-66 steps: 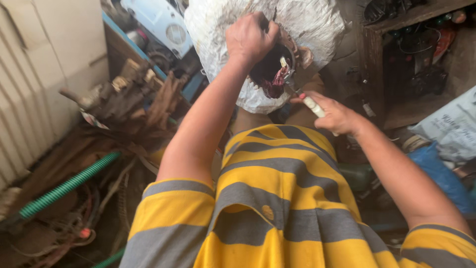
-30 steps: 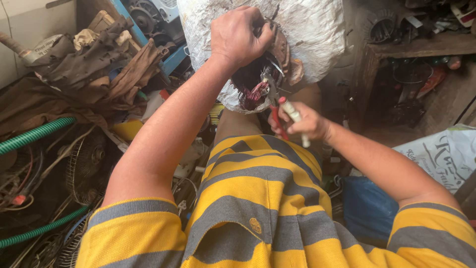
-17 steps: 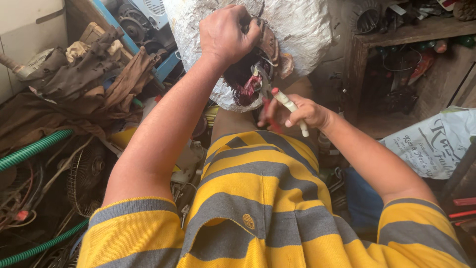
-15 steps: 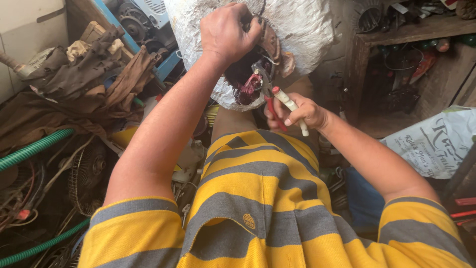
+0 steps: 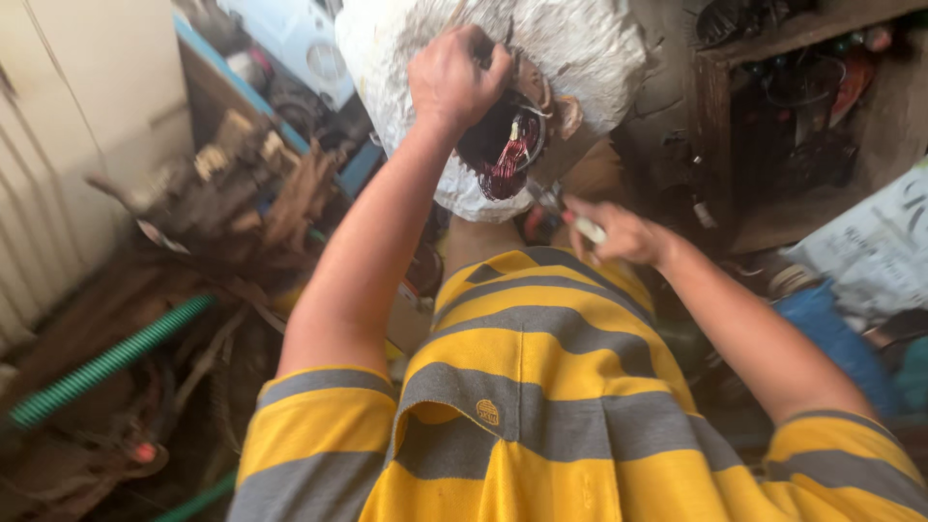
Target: The person uses pliers and a screwdriver to cut and adjust wires on a cylindrical electrical component. They then use a hammer to tap the component and continue manipulating the wires with pliers. The task involves repeated cutting, adjusting, and tapping actions on the same component.
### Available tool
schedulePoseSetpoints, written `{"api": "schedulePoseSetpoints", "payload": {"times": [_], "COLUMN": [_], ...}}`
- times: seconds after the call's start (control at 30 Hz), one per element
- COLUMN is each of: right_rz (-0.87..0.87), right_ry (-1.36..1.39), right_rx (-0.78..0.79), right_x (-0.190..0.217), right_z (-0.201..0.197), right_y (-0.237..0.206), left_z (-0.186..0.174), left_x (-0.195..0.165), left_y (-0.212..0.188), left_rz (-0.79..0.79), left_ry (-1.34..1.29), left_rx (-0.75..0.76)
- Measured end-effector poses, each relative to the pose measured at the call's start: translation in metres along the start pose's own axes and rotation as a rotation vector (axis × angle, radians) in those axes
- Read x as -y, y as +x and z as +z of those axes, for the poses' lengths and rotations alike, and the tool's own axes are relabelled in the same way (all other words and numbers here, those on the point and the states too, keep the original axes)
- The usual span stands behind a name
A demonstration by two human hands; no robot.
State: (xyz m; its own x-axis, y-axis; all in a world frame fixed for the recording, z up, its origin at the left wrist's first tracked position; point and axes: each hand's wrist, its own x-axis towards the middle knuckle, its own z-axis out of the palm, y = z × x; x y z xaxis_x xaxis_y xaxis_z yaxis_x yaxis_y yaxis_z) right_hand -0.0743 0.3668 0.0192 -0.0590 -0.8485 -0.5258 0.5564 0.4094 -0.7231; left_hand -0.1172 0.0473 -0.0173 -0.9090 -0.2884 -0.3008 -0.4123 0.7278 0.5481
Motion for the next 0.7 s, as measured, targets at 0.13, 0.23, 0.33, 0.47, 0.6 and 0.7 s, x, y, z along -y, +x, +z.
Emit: {"api": "schedulePoseSetpoints", "payload": {"times": [0.13,0.23,0.33,0.47,0.6,0.7], "right_rz": [-0.187,-0.081,0.034,0.243,0.351,0.537], "right_ry": [0.432,-0.046,-0.631,-1.270,-1.511,-1.632], "right_rx": [-0.115,-0.515,-0.898,-0.993,-1.206,-1.165], "right_x": [0.020,0.033,0.041,0.039,0.025,0.016], "right_z": [0.047,0.072,0.086,0.097,0.108,0.113], "right_y": [-0.034,-0.036,-0.018,0.029,0.073,0.093], "left_z": [-0.014,-0.032,-0.043,-0.038,-0.026,-0.022], "left_x": [-0.011,-0.023,-0.030,-0.019,0.002,0.010], "left_y": [-0.008,-0.030,-0.064,-0.078,-0.062,-0.053], "left_rz": [0.061,0.189,0.002,-0.275,-0.463,-0.524], "left_ry": [-0.026,-0.031,0.003,0.020,-0.458,-0.485], "left_rx": [-0.111,-0.313,-0.019,0.370,0.507,0.521]}}
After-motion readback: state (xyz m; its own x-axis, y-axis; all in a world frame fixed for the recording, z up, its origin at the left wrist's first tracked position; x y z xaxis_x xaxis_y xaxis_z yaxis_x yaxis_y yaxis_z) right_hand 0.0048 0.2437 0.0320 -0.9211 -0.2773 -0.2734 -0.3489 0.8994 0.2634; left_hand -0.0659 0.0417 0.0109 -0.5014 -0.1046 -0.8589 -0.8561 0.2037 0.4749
